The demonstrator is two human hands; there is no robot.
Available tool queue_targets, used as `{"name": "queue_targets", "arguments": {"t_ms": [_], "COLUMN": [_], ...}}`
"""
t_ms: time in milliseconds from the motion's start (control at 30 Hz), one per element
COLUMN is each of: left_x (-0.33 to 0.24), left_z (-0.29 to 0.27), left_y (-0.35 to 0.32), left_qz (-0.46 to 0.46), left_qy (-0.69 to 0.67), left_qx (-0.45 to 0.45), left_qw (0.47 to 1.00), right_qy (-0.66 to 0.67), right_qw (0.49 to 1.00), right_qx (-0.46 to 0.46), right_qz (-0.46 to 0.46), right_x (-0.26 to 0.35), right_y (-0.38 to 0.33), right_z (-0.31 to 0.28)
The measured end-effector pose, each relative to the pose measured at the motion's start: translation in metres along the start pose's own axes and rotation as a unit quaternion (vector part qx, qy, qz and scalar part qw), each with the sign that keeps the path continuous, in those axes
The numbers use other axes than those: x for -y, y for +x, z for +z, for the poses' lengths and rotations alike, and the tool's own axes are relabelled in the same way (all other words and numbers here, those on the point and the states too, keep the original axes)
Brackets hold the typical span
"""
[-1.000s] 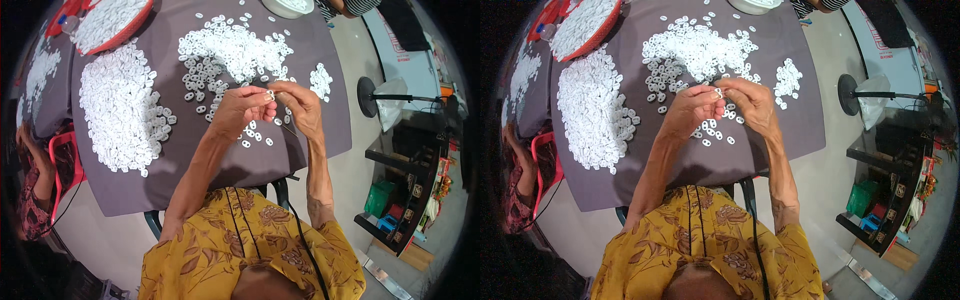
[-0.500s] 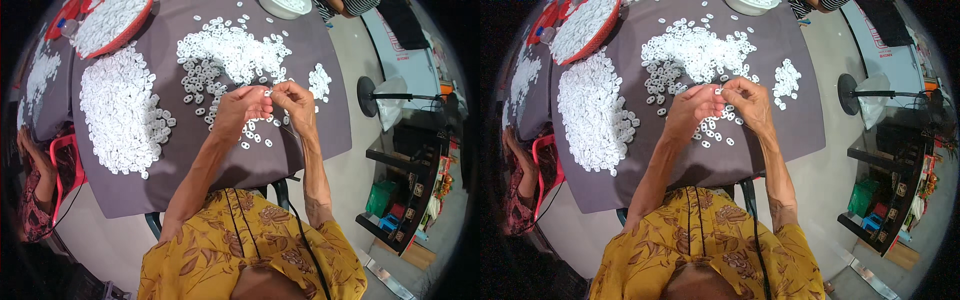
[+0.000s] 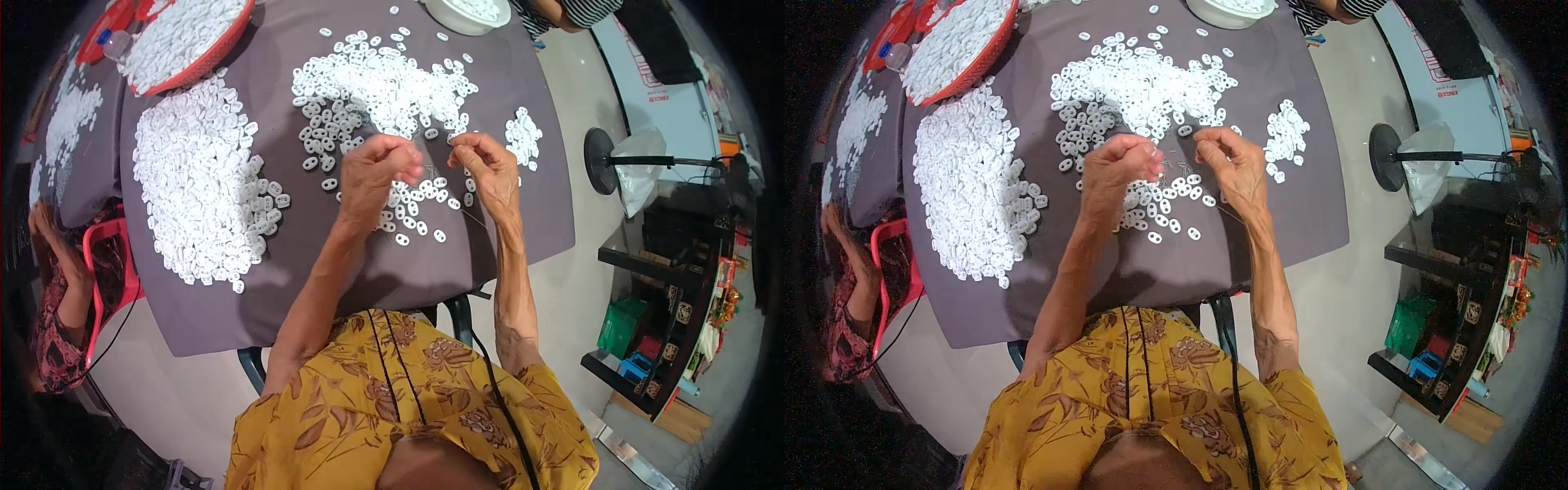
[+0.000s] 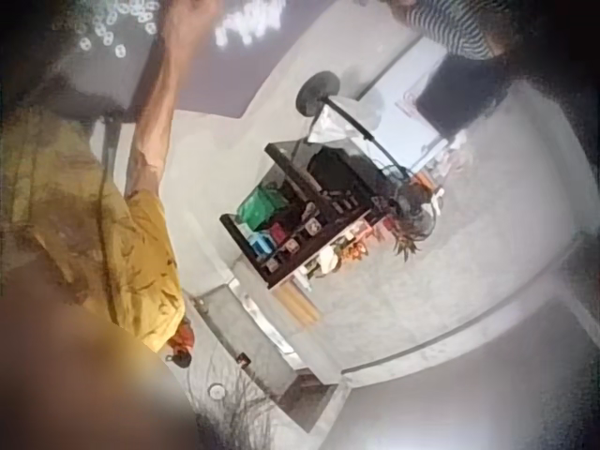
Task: The person sorts through small white plastic buttons or components on a table by hand.
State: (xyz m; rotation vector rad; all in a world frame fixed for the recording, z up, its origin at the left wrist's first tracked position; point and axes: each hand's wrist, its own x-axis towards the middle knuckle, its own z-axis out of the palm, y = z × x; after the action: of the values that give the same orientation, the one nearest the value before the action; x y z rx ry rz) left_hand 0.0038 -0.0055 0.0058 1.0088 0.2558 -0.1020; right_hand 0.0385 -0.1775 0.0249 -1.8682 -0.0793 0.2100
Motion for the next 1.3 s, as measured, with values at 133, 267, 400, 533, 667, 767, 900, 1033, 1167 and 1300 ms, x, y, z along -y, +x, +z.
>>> {"name": "queue_targets", "arguments": {"t_ms": [133, 267, 400, 533, 667, 767, 900, 1033, 1167, 1300], "left_x": [-0.012, -0.024, -0.028, -0.023, -0.022, -0.020, -0.015, -0.017, -0.023, -0.025], "left_z": [-0.016, -0.033, -0.039, -0.036, -0.026, -0.024, -0.016, -0.007, 0.004, 0.014], "left_y": [0.005, 0.010, 0.009, 0.008, 0.006, 0.004, 0.003, -0.001, -0.007, -0.011], "left_qz": [0.028, 0.055, 0.061, 0.050, 0.037, 0.034, 0.040, 0.041, 0.032, 0.048], "left_qy": [-0.014, -0.035, -0.040, -0.029, -0.022, -0.019, -0.005, 0.000, 0.001, 0.015], "left_qx": [-0.062, -0.091, -0.112, -0.085, -0.063, -0.063, -0.048, -0.016, 0.001, 0.038], "left_qw": [0.998, 0.994, 0.991, 0.995, 0.997, 0.997, 0.998, 0.999, 0.999, 0.998], "right_qy": [-0.117, -0.228, -0.323, -0.361, -0.408, -0.413, -0.413, 0.003, 0.403, 0.429], "right_qw": [0.993, 0.969, 0.930, 0.912, 0.891, 0.889, 0.883, 0.998, 0.912, 0.898], "right_qx": [-0.017, -0.028, -0.022, -0.003, 0.030, 0.033, 0.029, 0.061, 0.058, 0.067], "right_qz": [-0.003, -0.092, -0.174, -0.197, -0.195, -0.198, -0.224, -0.010, 0.055, 0.063], "right_x": [-0.013, -0.018, -0.030, -0.030, -0.033, -0.030, -0.034, -0.015, 0.007, 0.015], "right_y": [0.011, 0.024, 0.036, 0.045, 0.050, 0.045, 0.040, 0.028, 0.018, 0.011], "right_z": [0.001, 0.008, 0.009, 0.012, 0.014, 0.017, 0.015, 0.011, 0.010, 0.007]}}
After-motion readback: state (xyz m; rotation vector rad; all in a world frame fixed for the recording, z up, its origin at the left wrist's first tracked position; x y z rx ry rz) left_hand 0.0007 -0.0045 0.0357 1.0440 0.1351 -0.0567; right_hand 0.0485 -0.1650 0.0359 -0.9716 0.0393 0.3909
